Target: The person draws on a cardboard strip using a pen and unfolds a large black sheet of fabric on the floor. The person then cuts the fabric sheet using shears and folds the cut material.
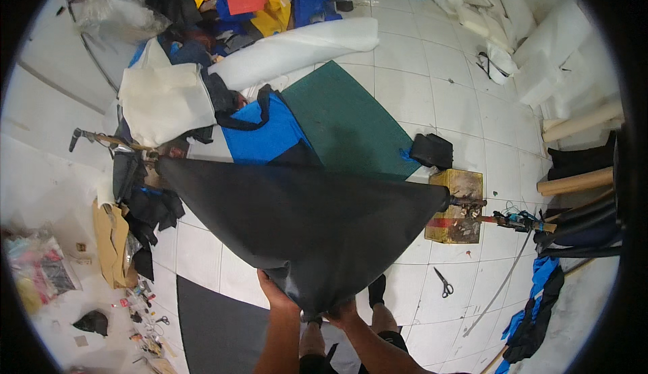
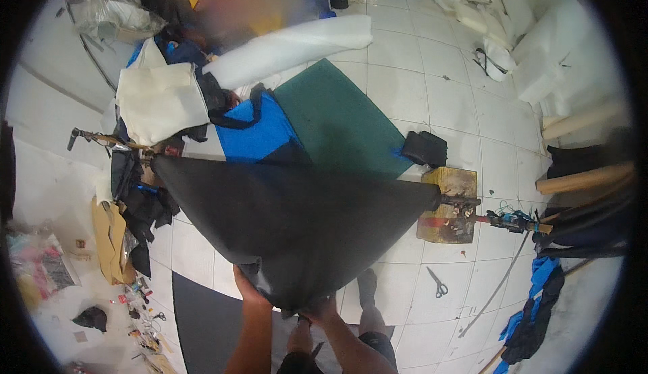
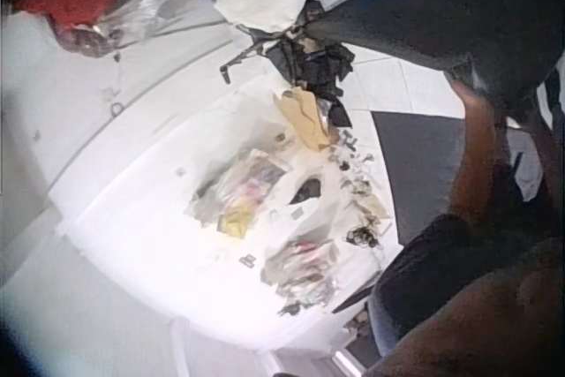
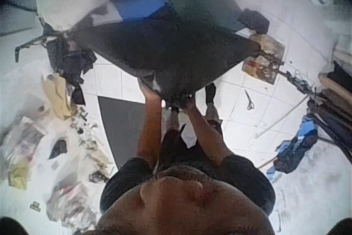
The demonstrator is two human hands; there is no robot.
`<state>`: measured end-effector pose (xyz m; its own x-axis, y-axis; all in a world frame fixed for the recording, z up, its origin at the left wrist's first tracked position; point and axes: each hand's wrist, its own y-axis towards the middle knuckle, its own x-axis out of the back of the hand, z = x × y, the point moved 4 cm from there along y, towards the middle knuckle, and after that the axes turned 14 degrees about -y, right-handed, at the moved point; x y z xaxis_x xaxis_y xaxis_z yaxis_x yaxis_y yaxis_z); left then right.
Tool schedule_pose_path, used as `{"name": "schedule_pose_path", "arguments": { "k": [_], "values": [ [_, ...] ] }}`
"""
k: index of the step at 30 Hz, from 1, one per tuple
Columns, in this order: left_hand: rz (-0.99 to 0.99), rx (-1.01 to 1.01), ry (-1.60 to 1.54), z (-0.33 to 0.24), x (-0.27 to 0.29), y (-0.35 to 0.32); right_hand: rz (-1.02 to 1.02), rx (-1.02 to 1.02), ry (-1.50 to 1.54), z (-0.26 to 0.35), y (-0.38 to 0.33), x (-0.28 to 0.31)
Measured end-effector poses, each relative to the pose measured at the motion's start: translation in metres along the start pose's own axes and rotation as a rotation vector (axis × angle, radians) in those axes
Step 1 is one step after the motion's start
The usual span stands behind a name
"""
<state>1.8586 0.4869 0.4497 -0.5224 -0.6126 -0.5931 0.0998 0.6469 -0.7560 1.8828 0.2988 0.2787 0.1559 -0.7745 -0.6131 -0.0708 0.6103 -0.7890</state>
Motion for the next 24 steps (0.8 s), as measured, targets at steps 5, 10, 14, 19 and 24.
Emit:
{"name": "schedule_pose_path", "arguments": {
  "k": [5, 10, 14, 19, 24],
  "values": [
    [0.117, 0.253, -0.139, 0.021, -0.067, -0.023, 0.206, 0.199, -0.589, 0.021, 0.048, -0.046],
    [0.138, 0.113, -0.086, 0.011, -0.096, -0.025, 0.475, -0.116, 0.279, -0.045, 0.002, -0.087],
    [0.131, 0.133, -0.028, -0.004, -0.087, -0.031, 0.184, 0.226, -0.071, -0.016, -0.025, -0.072],
    [-0.071, 0.051, 0.347, -0.028, -0.053, -0.026, -0.174, 0.273, -0.340, 0.029, -0.151, -0.022],
    [-0.388, 0.024, 0.744, -0.082, 0.126, 0.010, -0.298, 0.227, 0.120, 0.071, -0.276, -0.127]
  ]
}}
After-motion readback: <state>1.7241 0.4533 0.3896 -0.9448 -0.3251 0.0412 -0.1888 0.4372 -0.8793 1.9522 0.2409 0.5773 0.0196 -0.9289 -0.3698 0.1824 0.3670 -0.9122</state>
